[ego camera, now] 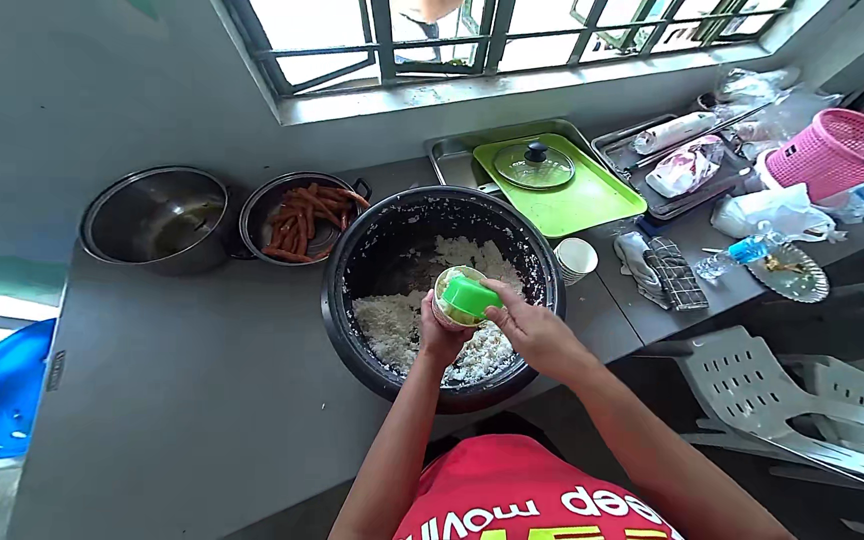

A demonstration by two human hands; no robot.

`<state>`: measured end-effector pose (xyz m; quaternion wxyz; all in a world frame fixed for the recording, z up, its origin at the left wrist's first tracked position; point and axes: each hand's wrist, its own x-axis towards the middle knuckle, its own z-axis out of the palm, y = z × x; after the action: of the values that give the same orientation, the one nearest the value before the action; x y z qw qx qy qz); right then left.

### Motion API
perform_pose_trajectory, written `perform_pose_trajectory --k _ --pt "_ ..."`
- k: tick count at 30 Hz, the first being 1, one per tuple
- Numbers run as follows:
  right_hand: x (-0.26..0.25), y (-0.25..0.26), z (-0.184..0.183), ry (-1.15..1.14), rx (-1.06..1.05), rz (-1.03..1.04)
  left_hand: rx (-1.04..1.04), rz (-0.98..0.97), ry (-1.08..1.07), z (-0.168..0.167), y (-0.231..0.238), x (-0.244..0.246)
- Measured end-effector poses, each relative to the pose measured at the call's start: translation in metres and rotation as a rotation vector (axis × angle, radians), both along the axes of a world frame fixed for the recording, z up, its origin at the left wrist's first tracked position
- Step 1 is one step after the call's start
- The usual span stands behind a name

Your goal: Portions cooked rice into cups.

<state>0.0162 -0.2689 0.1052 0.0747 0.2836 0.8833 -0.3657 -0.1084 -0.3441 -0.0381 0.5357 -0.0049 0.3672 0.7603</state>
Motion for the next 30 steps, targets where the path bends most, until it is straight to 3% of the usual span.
perform_pose_trajectory --k 4,10,12,16,19,22,25,28,30 --pt "-0.009 -0.001 -0.013 -0.041 -0.008 0.037 -0.017 0.006 0.004 -0.001 -0.004 -0.003" --pt "0.005 0.000 0.006 0.147 0.056 0.047 -0.050 0.028 0.014 0.005 -0.010 -0.009" --pt "0.000 0.000 0.002 0.102 0.024 0.109 -0.046 0.046 0.014 0.010 -0.012 -0.009" --pt "-0.002 0.031 -0.005 0.257 -0.116 0.037 -0.039 0.072 -0.028 0.017 -0.030 -0.015" --pt "-0.015 0.054 -0.019 -0.010 0.001 0.076 0.033 0.099 -0.053 0.025 -0.056 -0.021" --pt "-0.039 0.053 -0.074 -0.404 0.119 0.192 0.088 0.150 -0.035 0.030 -0.088 -0.023" --pt "-0.051 0.047 -0.119 -0.576 0.181 0.305 0.126 0.237 -0.005 0.031 -0.125 -0.020" --pt "-0.069 0.035 -0.113 -0.412 0.210 0.360 0.018 0.402 -0.012 0.037 -0.166 -0.014" --pt "-0.088 0.010 -0.083 -0.047 0.169 0.499 -0.076 0.470 -0.011 0.033 -0.192 -0.010"
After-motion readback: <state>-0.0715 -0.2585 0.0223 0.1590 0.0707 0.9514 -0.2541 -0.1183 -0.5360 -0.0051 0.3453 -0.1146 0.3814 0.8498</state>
